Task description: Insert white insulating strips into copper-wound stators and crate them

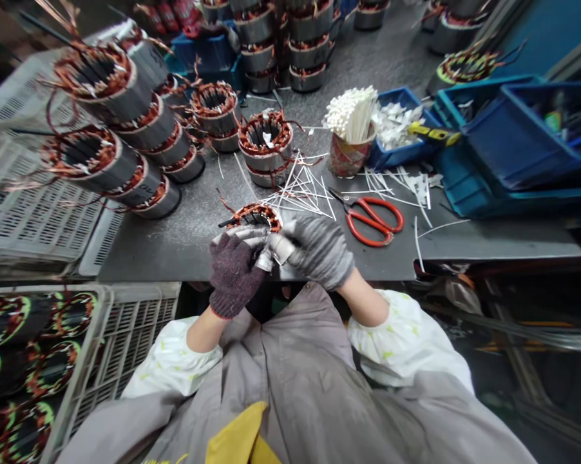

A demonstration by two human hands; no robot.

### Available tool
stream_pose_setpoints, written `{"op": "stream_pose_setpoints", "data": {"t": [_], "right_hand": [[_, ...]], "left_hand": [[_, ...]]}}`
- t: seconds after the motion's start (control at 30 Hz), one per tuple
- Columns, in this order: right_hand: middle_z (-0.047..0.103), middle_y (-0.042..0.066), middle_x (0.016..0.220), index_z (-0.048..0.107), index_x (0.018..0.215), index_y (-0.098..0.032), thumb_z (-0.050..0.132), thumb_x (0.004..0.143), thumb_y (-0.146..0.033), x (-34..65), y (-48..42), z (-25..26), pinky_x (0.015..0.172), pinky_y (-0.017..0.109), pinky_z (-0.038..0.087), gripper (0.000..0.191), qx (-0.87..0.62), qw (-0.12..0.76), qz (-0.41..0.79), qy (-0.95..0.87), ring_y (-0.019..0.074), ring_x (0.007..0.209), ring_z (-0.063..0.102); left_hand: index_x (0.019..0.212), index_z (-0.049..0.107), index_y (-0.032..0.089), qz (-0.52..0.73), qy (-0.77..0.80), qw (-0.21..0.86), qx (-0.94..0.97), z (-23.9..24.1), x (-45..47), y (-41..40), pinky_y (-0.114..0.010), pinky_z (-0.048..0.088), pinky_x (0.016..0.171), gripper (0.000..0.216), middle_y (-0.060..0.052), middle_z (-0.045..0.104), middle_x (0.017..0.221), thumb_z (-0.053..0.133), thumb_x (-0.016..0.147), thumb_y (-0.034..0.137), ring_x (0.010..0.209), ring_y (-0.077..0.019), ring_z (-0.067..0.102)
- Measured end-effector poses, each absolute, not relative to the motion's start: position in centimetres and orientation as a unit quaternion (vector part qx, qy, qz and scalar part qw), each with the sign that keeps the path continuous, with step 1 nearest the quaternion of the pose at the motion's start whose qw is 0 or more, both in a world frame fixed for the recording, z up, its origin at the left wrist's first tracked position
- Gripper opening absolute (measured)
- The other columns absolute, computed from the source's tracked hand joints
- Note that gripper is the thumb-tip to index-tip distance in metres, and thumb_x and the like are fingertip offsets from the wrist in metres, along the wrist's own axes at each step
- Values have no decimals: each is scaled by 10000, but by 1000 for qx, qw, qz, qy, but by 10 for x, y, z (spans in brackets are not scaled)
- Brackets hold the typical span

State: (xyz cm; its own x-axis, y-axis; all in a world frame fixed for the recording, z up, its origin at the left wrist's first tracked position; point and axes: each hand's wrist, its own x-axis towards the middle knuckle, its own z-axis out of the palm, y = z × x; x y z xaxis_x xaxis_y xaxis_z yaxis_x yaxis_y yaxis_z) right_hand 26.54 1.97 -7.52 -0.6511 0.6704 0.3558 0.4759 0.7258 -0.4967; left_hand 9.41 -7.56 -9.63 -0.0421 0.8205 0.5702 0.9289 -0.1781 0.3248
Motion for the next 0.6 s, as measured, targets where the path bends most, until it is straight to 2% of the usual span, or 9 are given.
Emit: {"op": "stream_pose_setpoints", "data": {"t": [0.07, 0.13, 0.2, 0.3, 0.33, 0.4, 0.5, 0.53, 0.6], "right_hand": [[671, 46, 714, 718, 807, -191, 471, 986, -374, 254, 18, -79, 663, 294, 398, 356, -287, 252, 187, -905, 171, 684, 586], [668, 45, 704, 698, 774, -192, 479, 972, -335, 245, 17, -84, 660, 301, 410, 328, -259, 275, 174, -909, 169, 672, 588], [652, 37, 690, 667, 746, -204, 520, 947, -339, 243, 16, -88, 648, 311, 431, 284, -273, 360, 169, -876, 175, 657, 587], [630, 8, 717, 624, 811, -243, 507, 974, -406, 259, 20, -82, 613, 315, 484, 259, -318, 558, 253, -723, 170, 638, 595], [625, 6, 738, 614, 843, -252, 469, 998, -427, 266, 22, -78, 617, 317, 504, 276, -328, 590, 284, -681, 168, 648, 604], [618, 10, 755, 618, 867, -251, 447, 1014, -463, 278, 24, -71, 653, 325, 530, 310, -326, 547, 334, -695, 166, 678, 617], [644, 12, 745, 686, 820, -225, 585, 955, -479, 282, 22, -67, 712, 320, 532, 305, -268, 334, 385, -818, 156, 693, 612], [660, 16, 756, 699, 798, -219, 612, 938, -479, 280, 20, -68, 729, 318, 532, 307, -249, 288, 409, -829, 157, 710, 615], [690, 31, 820, 706, 814, -213, 598, 938, -499, 271, 15, -74, 742, 319, 538, 329, -250, 273, 491, -788, 164, 753, 630]], "left_hand": [[1036, 687, 207, -335, -630, 90, -694, -100, 92, -76, -482, 390, 1023, 205, -89, 730, 1146, 586, 901, 325, 1191, -289, 605], [1026, 683, 204, -329, -634, 94, -694, -102, 91, -76, -480, 396, 1007, 208, -95, 730, 1135, 580, 903, 336, 1177, -291, 611], [1018, 687, 214, -323, -645, 92, -687, -102, 91, -76, -476, 396, 1000, 190, -84, 734, 1116, 582, 916, 335, 1167, -284, 616], [1013, 699, 236, -329, -651, 76, -680, -99, 93, -75, -469, 387, 1021, 161, -62, 739, 1107, 602, 920, 324, 1175, -269, 616], [1015, 702, 240, -334, -649, 71, -680, -98, 94, -75, -465, 385, 1031, 156, -57, 740, 1110, 609, 919, 321, 1185, -264, 613], [1018, 701, 239, -339, -642, 73, -684, -96, 94, -75, -465, 380, 1046, 155, -55, 742, 1122, 614, 918, 321, 1201, -262, 609], [1072, 683, 226, -334, -626, 77, -700, -96, 92, -77, -474, 367, 1080, 184, -62, 733, 1184, 594, 934, 309, 1248, -265, 594], [1112, 671, 221, -332, -621, 76, -706, -96, 91, -79, -475, 359, 1102, 208, -67, 723, 1221, 578, 944, 300, 1279, -263, 580], [1200, 636, 213, -323, -618, 68, -714, -99, 90, -82, -479, 332, 1149, 262, -81, 693, 1296, 535, 966, 277, 1349, -258, 541]]}}
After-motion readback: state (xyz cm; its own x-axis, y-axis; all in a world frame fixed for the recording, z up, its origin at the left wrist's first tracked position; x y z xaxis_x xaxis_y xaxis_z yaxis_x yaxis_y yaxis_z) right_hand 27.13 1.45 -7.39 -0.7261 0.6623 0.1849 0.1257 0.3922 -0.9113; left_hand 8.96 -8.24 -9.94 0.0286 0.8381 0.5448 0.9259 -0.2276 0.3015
